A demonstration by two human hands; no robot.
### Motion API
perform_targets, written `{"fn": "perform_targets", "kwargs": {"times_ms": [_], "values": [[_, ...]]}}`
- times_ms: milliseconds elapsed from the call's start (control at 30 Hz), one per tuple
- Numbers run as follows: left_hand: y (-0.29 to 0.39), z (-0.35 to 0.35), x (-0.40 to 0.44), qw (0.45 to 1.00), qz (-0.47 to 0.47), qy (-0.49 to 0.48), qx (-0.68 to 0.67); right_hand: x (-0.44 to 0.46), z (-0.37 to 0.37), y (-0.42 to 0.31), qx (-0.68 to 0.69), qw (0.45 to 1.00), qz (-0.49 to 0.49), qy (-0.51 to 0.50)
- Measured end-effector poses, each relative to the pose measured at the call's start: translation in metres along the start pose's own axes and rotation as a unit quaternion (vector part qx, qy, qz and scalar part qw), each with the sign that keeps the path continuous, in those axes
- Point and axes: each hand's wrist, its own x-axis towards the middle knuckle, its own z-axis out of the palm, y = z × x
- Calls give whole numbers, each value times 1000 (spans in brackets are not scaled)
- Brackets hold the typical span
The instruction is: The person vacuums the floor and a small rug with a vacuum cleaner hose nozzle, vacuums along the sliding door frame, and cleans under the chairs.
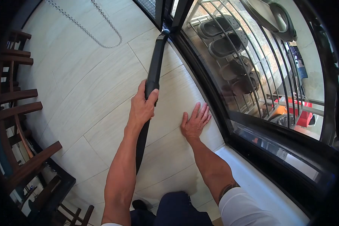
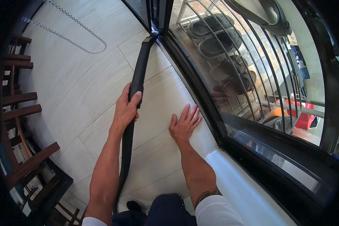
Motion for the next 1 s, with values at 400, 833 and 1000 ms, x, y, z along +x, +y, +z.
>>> {"fn": "perform_targets", "kwargs": {"times_ms": [400,833,1000], "values": [[36,-28,-69,985,-48,-85,141,0,4,1,12,1000,2,15],[-14,-99,-314,897,-80,-141,412,1,7,3,18,999,-6,35],[-34,-99,-342,900,-120,-62,415,-1,9,2,13,999,-4,43]]}}
